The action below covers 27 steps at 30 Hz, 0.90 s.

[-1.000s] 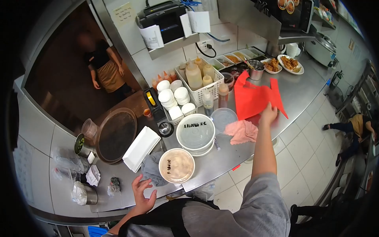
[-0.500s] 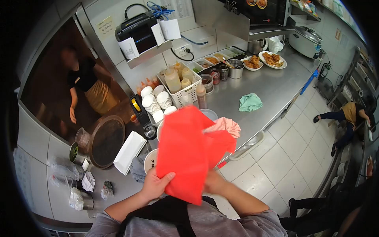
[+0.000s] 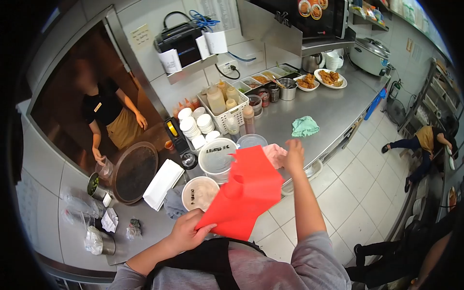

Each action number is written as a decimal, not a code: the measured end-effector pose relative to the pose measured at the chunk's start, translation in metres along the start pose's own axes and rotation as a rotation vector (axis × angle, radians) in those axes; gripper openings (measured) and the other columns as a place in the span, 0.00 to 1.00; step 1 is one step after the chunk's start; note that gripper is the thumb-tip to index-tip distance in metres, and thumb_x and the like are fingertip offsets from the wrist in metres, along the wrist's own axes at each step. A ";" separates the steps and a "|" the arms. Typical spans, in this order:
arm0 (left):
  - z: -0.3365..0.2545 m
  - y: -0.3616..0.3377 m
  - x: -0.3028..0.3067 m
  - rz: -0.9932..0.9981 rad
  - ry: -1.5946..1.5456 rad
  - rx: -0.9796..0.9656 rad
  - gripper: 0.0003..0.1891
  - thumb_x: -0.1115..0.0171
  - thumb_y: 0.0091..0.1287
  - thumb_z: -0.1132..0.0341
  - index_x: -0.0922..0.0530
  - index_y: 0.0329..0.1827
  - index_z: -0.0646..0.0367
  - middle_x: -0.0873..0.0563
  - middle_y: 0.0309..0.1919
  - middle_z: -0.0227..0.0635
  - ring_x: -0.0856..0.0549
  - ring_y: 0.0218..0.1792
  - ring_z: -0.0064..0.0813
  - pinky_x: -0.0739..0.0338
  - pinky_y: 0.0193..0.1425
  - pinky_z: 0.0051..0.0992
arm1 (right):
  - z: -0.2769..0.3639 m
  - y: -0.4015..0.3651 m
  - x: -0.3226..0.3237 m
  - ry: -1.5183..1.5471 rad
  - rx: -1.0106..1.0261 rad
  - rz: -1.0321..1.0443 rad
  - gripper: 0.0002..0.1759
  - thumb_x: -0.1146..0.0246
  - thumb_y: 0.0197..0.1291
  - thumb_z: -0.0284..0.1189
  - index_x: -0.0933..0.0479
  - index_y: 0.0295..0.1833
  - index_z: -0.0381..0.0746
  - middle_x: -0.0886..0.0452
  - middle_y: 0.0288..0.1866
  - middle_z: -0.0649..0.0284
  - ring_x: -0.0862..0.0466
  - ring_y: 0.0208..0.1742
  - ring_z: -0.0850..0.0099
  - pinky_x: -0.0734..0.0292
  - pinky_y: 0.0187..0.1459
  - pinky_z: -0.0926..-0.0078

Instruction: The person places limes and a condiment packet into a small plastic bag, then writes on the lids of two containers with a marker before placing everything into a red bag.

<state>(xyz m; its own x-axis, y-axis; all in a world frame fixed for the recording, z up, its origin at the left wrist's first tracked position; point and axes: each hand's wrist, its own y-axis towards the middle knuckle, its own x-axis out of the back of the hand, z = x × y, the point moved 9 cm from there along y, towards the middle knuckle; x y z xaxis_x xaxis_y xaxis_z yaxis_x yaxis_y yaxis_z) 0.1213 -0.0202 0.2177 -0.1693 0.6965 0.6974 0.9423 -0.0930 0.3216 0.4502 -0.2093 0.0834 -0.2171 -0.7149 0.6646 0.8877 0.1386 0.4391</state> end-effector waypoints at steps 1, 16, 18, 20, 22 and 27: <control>-0.008 -0.007 0.004 -0.016 0.035 -0.080 0.17 0.32 0.58 0.73 0.19 0.51 0.59 0.24 0.29 0.39 0.19 0.31 0.41 0.23 0.35 0.34 | 0.008 0.001 0.020 0.198 0.119 -0.096 0.19 0.32 0.60 0.33 0.26 0.53 0.38 0.20 0.48 0.56 0.21 0.54 0.61 0.27 0.55 0.58; -0.049 -0.179 0.076 -0.305 0.570 -0.238 0.31 0.35 0.52 0.71 0.19 0.63 0.39 0.23 0.34 0.27 0.23 0.32 0.29 0.27 0.35 0.28 | 0.318 -0.246 0.185 0.742 0.516 0.565 0.13 0.26 0.50 0.33 0.14 0.41 0.40 0.18 0.42 0.63 0.19 0.44 0.67 0.25 0.47 0.69; -0.044 -0.214 0.080 -0.309 0.590 -0.207 0.29 0.37 0.54 0.71 0.18 0.62 0.39 0.23 0.35 0.28 0.23 0.33 0.29 0.27 0.36 0.28 | 0.338 -0.279 0.182 0.844 0.586 0.597 0.13 0.26 0.50 0.33 0.14 0.42 0.42 0.18 0.44 0.63 0.20 0.45 0.67 0.27 0.53 0.67; -0.038 -0.245 0.083 -0.335 0.606 -0.180 0.29 0.37 0.54 0.71 0.19 0.62 0.39 0.23 0.35 0.28 0.24 0.32 0.30 0.27 0.36 0.29 | 0.353 -0.311 0.171 0.692 0.718 0.603 0.11 0.27 0.53 0.35 0.13 0.39 0.41 0.17 0.38 0.64 0.20 0.45 0.67 0.29 0.53 0.65; -0.033 -0.271 0.082 -0.335 0.599 -0.158 0.29 0.37 0.54 0.71 0.19 0.62 0.40 0.23 0.35 0.29 0.24 0.33 0.30 0.27 0.36 0.29 | 0.333 -0.340 0.138 0.142 0.543 0.745 0.10 0.29 0.56 0.37 0.14 0.34 0.40 0.18 0.29 0.63 0.19 0.40 0.67 0.27 0.47 0.66; -0.022 -0.319 0.082 -0.366 0.582 -0.114 0.28 0.38 0.55 0.71 0.19 0.62 0.41 0.23 0.37 0.29 0.24 0.34 0.31 0.27 0.38 0.30 | 0.288 -0.392 0.085 0.379 -0.059 0.733 0.14 0.32 0.64 0.36 0.15 0.41 0.34 0.16 0.28 0.61 0.19 0.31 0.73 0.25 0.38 0.76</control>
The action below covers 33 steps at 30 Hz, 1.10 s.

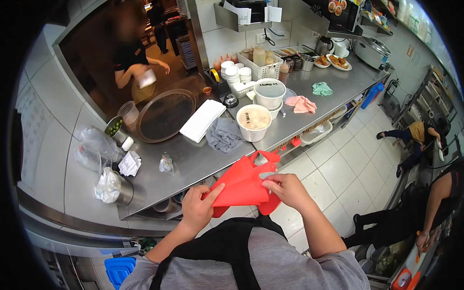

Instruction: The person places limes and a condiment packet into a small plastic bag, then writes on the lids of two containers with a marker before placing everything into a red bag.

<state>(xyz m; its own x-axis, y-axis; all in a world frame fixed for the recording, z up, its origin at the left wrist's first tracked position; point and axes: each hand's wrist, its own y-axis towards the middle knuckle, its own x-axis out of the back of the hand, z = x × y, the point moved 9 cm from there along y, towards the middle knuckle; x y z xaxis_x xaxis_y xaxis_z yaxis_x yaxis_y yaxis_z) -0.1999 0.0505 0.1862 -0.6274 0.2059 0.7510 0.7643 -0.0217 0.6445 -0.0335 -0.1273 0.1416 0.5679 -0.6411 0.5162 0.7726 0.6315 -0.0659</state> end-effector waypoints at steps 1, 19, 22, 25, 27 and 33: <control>0.000 -0.006 0.002 0.010 0.007 0.010 0.28 0.38 0.55 0.70 0.19 0.63 0.41 0.23 0.37 0.30 0.24 0.34 0.31 0.27 0.38 0.30 | -0.003 0.000 -0.015 -0.002 0.000 0.007 0.14 0.32 0.64 0.36 0.15 0.41 0.34 0.16 0.28 0.61 0.19 0.31 0.73 0.25 0.38 0.76; -0.025 -0.037 -0.018 0.046 0.001 0.173 0.29 0.36 0.54 0.71 0.19 0.62 0.40 0.22 0.40 0.32 0.21 0.38 0.34 0.25 0.41 0.32 | -0.009 0.037 -0.050 0.327 0.188 -0.023 0.08 0.32 0.59 0.23 0.17 0.44 0.34 0.16 0.34 0.66 0.20 0.34 0.79 0.25 0.38 0.79; -0.031 -0.027 -0.041 0.167 -0.165 0.196 0.31 0.31 0.57 0.63 0.24 0.68 0.43 0.23 0.51 0.36 0.19 0.46 0.37 0.23 0.48 0.32 | -0.006 0.032 -0.043 0.452 0.170 0.066 0.07 0.34 0.60 0.20 0.18 0.44 0.35 0.16 0.38 0.66 0.19 0.36 0.79 0.23 0.41 0.80; -0.033 -0.011 -0.052 0.163 -0.475 0.286 0.32 0.28 0.59 0.58 0.26 0.69 0.49 0.25 0.57 0.38 0.19 0.51 0.37 0.23 0.54 0.32 | 0.001 0.023 -0.057 0.617 0.134 0.335 0.01 0.35 0.63 0.21 0.21 0.38 0.37 0.18 0.40 0.69 0.19 0.41 0.80 0.23 0.44 0.80; -0.029 -0.002 -0.057 0.076 -0.842 0.431 0.32 0.26 0.59 0.60 0.25 0.67 0.55 0.26 0.59 0.39 0.19 0.52 0.34 0.24 0.56 0.30 | 0.007 0.018 -0.059 0.477 0.256 0.317 0.02 0.35 0.64 0.22 0.21 0.40 0.37 0.18 0.39 0.70 0.21 0.41 0.82 0.25 0.45 0.81; -0.019 0.013 -0.073 -0.056 -0.763 0.529 0.13 0.34 0.66 0.74 0.19 0.53 0.62 0.17 0.33 0.33 0.17 0.34 0.27 0.22 0.44 0.26 | -0.007 0.017 -0.048 0.344 0.241 0.258 0.06 0.33 0.61 0.22 0.20 0.43 0.36 0.17 0.40 0.64 0.19 0.40 0.78 0.24 0.46 0.78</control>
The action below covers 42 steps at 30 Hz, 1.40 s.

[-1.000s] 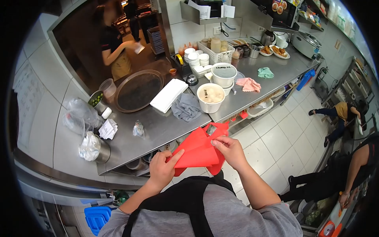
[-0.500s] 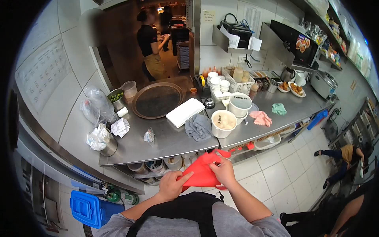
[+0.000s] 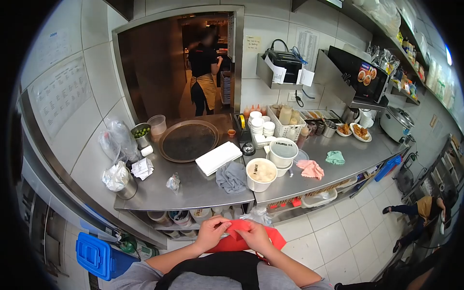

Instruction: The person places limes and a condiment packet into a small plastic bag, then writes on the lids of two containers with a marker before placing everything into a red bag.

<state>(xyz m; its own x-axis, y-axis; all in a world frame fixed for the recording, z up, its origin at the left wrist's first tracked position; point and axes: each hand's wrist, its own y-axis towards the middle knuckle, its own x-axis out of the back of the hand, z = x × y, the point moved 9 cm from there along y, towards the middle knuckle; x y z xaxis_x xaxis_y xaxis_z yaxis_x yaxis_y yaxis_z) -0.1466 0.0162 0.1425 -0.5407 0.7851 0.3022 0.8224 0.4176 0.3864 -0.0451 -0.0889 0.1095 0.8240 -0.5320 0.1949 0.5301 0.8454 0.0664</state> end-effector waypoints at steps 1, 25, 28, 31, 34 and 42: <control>0.015 0.001 -0.011 0.011 -0.235 0.137 0.13 0.34 0.66 0.73 0.19 0.53 0.62 0.16 0.34 0.34 0.17 0.35 0.25 0.21 0.44 0.25 | -0.004 0.000 0.008 -0.001 0.039 -0.011 0.07 0.33 0.59 0.21 0.20 0.43 0.36 0.17 0.40 0.64 0.19 0.40 0.76 0.24 0.46 0.78; 0.006 0.028 -0.102 0.545 0.101 -0.088 0.07 0.42 0.72 0.66 0.20 0.45 0.59 0.14 0.36 0.37 0.14 0.42 0.37 0.22 0.47 0.33 | 0.008 -0.012 0.208 -0.143 0.160 -0.517 0.04 0.45 0.67 0.17 0.30 0.41 0.38 0.25 0.32 0.72 0.28 0.31 0.86 0.33 0.32 0.87; 0.009 0.038 -0.095 0.531 0.053 -0.017 0.08 0.43 0.73 0.66 0.22 0.46 0.61 0.14 0.35 0.39 0.14 0.39 0.38 0.22 0.44 0.31 | 0.027 -0.029 0.218 -0.044 0.210 -0.639 0.04 0.46 0.66 0.16 0.31 0.41 0.36 0.29 0.32 0.71 0.29 0.34 0.85 0.33 0.34 0.85; -0.007 0.049 -0.087 0.569 0.006 0.029 0.05 0.41 0.71 0.70 0.21 0.40 0.63 0.16 0.29 0.33 0.18 0.30 0.22 0.24 0.37 0.24 | 0.050 -0.050 0.212 -0.484 0.347 -0.818 0.05 0.42 0.64 0.18 0.29 0.43 0.36 0.24 0.31 0.61 0.21 0.33 0.73 0.26 0.35 0.76; 0.029 0.045 -0.085 0.529 -0.272 0.347 0.05 0.40 0.73 0.68 0.19 0.41 0.60 0.19 0.27 0.22 0.22 0.29 0.10 0.26 0.34 0.17 | 0.061 -0.054 0.199 -0.796 0.400 -0.796 0.10 0.38 0.59 0.18 0.25 0.46 0.38 0.20 0.33 0.54 0.18 0.33 0.57 0.22 0.34 0.66; 0.003 0.042 -0.087 0.481 -0.361 0.235 0.09 0.41 0.75 0.66 0.19 0.40 0.62 0.21 0.28 0.18 0.27 0.31 0.09 0.29 0.37 0.16 | 0.072 -0.063 0.174 -0.974 0.431 -0.696 0.17 0.39 0.53 0.14 0.20 0.48 0.38 0.21 0.31 0.56 0.19 0.32 0.58 0.23 0.33 0.64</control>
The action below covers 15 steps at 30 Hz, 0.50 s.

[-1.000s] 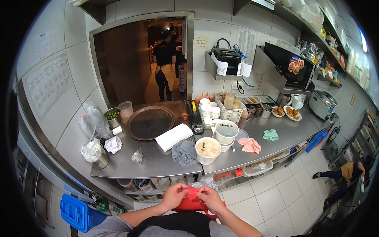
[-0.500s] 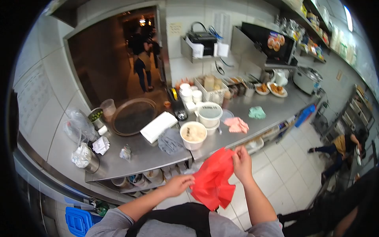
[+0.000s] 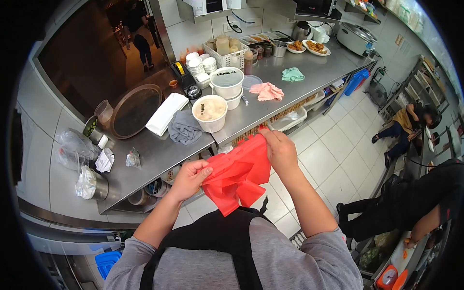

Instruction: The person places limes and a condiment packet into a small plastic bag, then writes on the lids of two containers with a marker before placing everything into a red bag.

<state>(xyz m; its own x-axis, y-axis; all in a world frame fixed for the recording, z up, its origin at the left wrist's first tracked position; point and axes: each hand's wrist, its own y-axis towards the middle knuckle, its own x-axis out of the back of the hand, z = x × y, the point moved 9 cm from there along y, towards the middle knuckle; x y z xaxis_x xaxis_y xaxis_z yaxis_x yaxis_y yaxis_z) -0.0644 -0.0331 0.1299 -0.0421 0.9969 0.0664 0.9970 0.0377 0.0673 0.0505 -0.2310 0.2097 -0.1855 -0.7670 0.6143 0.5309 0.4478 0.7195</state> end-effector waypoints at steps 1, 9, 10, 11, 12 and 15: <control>-0.006 -0.001 -0.001 -0.006 -0.031 -0.044 0.09 0.42 0.75 0.66 0.20 0.39 0.62 0.21 0.29 0.18 0.27 0.31 0.09 0.30 0.37 0.16 | 0.003 -0.001 0.005 0.016 0.010 -0.047 0.16 0.40 0.53 0.12 0.19 0.46 0.36 0.23 0.29 0.56 0.20 0.30 0.59 0.24 0.32 0.66; -0.021 -0.014 0.005 -0.131 -0.001 -0.083 0.09 0.42 0.74 0.68 0.21 0.38 0.64 0.20 0.28 0.22 0.26 0.33 0.11 0.29 0.40 0.19 | -0.010 -0.028 -0.011 0.156 -0.121 -0.166 0.22 0.45 0.46 0.08 0.20 0.47 0.37 0.22 0.31 0.55 0.19 0.31 0.60 0.23 0.35 0.68; -0.020 -0.012 0.010 -0.179 -0.057 -0.093 0.08 0.42 0.74 0.68 0.21 0.38 0.64 0.21 0.27 0.22 0.27 0.32 0.11 0.29 0.39 0.19 | 0.000 -0.021 -0.013 0.252 -0.189 -0.138 0.24 0.46 0.45 0.08 0.20 0.48 0.38 0.21 0.32 0.56 0.18 0.32 0.62 0.23 0.37 0.70; -0.022 -0.012 0.006 -0.173 -0.004 -0.112 0.08 0.41 0.74 0.68 0.21 0.38 0.64 0.21 0.27 0.22 0.28 0.31 0.11 0.29 0.38 0.19 | 0.006 -0.031 -0.029 0.228 -0.416 0.206 0.22 0.45 0.49 0.12 0.20 0.50 0.40 0.16 0.40 0.54 0.16 0.39 0.55 0.20 0.43 0.67; -0.025 -0.015 0.003 -0.173 -0.001 -0.106 0.08 0.41 0.74 0.68 0.21 0.38 0.64 0.21 0.27 0.22 0.28 0.31 0.11 0.29 0.38 0.19 | 0.009 -0.033 -0.033 0.232 -0.420 0.208 0.22 0.45 0.49 0.12 0.20 0.50 0.40 0.16 0.40 0.54 0.16 0.39 0.55 0.20 0.43 0.67; -0.039 -0.022 -0.007 -0.119 0.102 -0.073 0.07 0.38 0.72 0.66 0.19 0.39 0.60 0.18 0.28 0.24 0.23 0.29 0.15 0.29 0.37 0.22 | -0.021 -0.036 -0.036 0.326 -0.151 -0.171 0.13 0.39 0.56 0.15 0.21 0.47 0.34 0.19 0.32 0.69 0.22 0.30 0.78 0.27 0.32 0.79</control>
<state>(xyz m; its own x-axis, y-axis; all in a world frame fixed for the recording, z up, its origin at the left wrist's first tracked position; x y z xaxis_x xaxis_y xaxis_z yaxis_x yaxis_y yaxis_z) -0.0884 -0.0432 0.1664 -0.1697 0.9733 0.1543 0.9774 0.1463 0.1526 0.0554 -0.2296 0.1551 -0.0221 -0.9412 0.3371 0.6350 0.2472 0.7319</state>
